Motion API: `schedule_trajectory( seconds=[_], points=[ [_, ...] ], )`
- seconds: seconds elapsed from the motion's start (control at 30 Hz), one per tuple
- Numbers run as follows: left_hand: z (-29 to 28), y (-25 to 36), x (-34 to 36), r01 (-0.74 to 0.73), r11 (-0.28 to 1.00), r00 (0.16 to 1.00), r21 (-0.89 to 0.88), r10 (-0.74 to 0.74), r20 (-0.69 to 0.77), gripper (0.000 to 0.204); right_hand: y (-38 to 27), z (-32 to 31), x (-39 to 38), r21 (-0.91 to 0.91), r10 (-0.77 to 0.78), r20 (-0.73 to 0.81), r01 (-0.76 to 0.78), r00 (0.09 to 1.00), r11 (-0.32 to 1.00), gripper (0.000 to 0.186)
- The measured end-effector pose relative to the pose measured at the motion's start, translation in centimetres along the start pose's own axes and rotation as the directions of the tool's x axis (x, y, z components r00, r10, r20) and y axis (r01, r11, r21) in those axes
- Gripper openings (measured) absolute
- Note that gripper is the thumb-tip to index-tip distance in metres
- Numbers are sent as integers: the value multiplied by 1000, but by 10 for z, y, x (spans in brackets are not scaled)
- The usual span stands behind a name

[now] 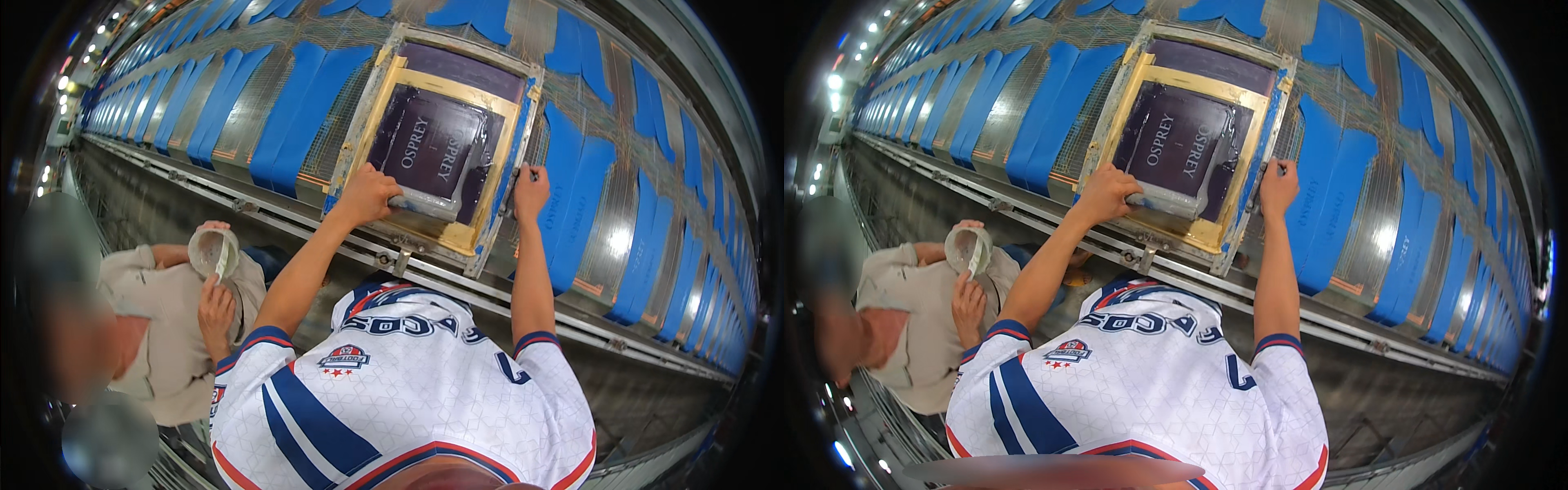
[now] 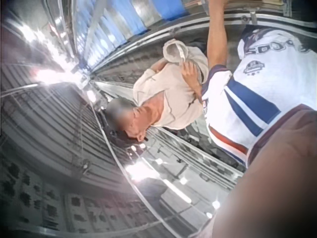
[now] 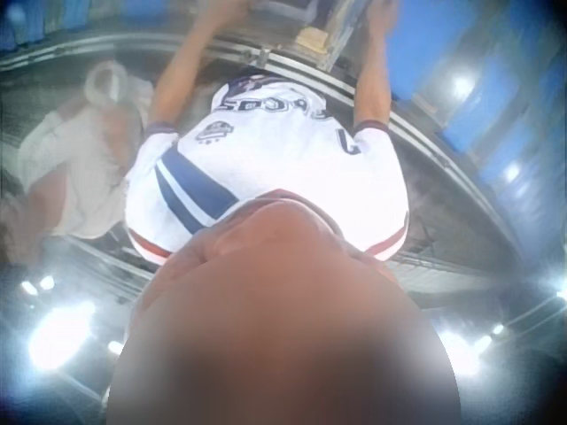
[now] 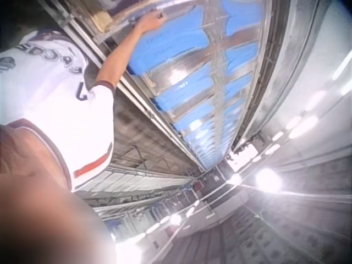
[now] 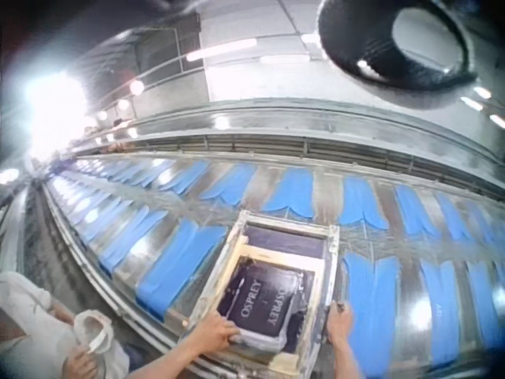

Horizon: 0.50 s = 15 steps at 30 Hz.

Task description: The person uses a squeegee to pull dark ink across a screen-printing frame labeled 'OSPREY' mounted over a blue fabric surface. The person repeatedly repositions the squeegee and pulls it across the same area multiple times. A second person is visible nearby but does not assist with the printing action.

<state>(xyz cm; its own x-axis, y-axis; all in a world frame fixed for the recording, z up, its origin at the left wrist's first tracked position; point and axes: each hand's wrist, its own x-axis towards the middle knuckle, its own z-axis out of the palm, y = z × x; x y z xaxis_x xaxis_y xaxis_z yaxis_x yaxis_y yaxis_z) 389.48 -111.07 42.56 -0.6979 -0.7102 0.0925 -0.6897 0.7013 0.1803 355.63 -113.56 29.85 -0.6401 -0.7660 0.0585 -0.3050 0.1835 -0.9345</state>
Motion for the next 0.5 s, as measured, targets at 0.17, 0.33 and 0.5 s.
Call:
schedule_trajectory(
  seconds=[0.17,0.33,0.5],
  points=[
    [10,-4,-8,-21,998,996,-67,27,88,30,4,8,5,-105,71,56,-65,996,992,24],
    [13,-34,33,-41,997,991,-67,49,124,33,16,11,9,-140,-31,15,32,999,990,22],
    [-5,-84,130,-31,998,997,-54,35,72,34,-7,0,16,-495,-207,172,266,963,827,30]
  ],
)
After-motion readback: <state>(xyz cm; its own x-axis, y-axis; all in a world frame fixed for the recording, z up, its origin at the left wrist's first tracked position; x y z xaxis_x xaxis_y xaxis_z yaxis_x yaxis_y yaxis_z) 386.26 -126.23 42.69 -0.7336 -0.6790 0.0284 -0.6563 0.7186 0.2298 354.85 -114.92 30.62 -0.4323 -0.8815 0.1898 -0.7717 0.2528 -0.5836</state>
